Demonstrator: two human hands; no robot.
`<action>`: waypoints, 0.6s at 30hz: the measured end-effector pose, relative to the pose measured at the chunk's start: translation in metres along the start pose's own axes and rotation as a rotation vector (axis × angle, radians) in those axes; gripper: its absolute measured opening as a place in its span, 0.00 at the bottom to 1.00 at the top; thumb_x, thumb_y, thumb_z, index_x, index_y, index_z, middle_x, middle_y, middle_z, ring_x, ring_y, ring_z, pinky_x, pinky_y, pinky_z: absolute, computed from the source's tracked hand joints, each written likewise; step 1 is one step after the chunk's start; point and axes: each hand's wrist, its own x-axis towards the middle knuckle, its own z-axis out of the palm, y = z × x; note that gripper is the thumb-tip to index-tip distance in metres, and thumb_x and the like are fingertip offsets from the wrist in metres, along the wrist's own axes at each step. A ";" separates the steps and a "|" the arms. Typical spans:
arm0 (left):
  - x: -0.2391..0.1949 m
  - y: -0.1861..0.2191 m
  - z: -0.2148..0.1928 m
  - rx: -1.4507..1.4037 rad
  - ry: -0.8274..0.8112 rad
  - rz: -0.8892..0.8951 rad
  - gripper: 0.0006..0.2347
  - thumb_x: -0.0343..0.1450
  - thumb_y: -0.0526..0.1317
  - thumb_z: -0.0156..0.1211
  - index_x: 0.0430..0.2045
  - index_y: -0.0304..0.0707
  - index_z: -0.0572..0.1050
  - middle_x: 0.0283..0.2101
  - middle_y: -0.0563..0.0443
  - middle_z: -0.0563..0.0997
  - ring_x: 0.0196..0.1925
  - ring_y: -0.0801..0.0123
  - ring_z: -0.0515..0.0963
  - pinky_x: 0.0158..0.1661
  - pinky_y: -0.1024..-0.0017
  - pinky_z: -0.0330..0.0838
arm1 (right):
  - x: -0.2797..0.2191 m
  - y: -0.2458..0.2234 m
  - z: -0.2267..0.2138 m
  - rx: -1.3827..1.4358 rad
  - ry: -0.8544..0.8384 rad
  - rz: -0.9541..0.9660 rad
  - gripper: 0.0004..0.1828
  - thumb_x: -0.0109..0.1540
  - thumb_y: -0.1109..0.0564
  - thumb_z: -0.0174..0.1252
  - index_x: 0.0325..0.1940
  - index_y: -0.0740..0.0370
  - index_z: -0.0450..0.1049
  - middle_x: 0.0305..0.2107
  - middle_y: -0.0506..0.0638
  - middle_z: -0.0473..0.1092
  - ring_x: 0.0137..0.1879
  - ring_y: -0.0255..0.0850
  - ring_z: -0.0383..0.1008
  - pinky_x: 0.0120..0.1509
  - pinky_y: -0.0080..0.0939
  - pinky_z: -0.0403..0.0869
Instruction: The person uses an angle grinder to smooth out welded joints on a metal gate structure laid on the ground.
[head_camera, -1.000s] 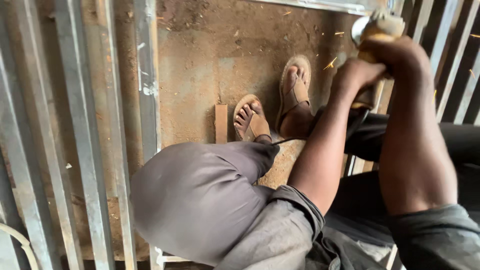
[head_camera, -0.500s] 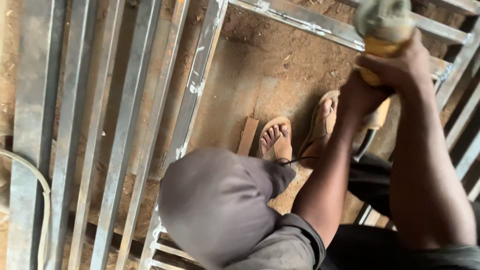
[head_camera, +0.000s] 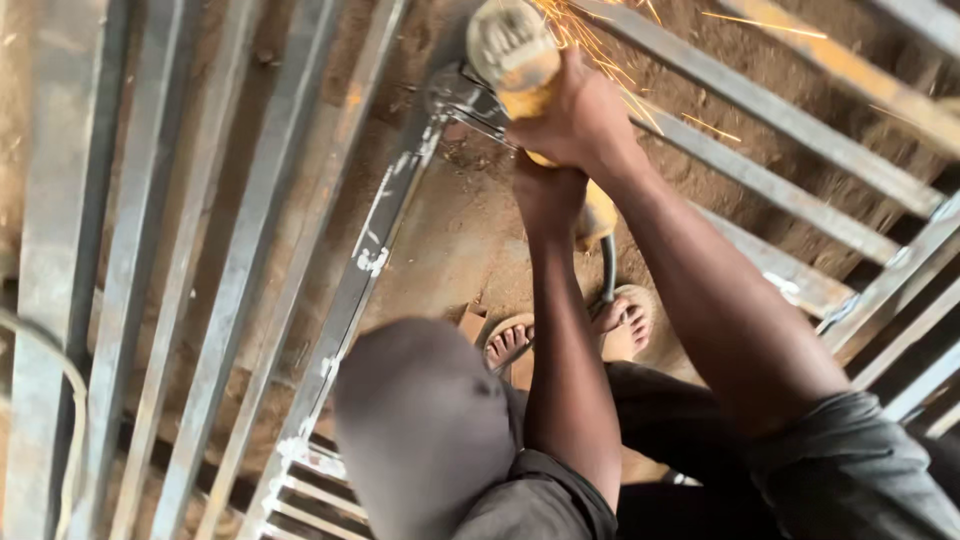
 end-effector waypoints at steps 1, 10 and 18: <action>-0.002 0.001 -0.001 -0.040 0.005 0.067 0.28 0.57 0.42 0.74 0.50 0.27 0.73 0.45 0.34 0.85 0.47 0.54 0.86 0.45 0.62 0.79 | 0.001 -0.003 0.001 0.040 0.005 0.008 0.46 0.49 0.40 0.77 0.58 0.70 0.64 0.43 0.68 0.76 0.49 0.62 0.78 0.53 0.56 0.78; 0.009 -0.002 -0.011 0.112 -0.044 -0.091 0.27 0.54 0.50 0.76 0.42 0.30 0.80 0.41 0.36 0.87 0.46 0.50 0.87 0.44 0.59 0.80 | 0.014 -0.024 -0.003 -0.168 -0.153 0.203 0.57 0.46 0.34 0.76 0.66 0.68 0.58 0.50 0.70 0.72 0.56 0.63 0.75 0.57 0.57 0.75; 0.005 -0.010 -0.016 0.153 -0.112 -0.237 0.30 0.51 0.54 0.76 0.42 0.32 0.80 0.43 0.36 0.86 0.47 0.49 0.86 0.45 0.58 0.80 | 0.014 -0.030 -0.006 -0.231 -0.194 0.276 0.67 0.44 0.33 0.75 0.72 0.72 0.50 0.56 0.70 0.70 0.60 0.60 0.74 0.64 0.50 0.75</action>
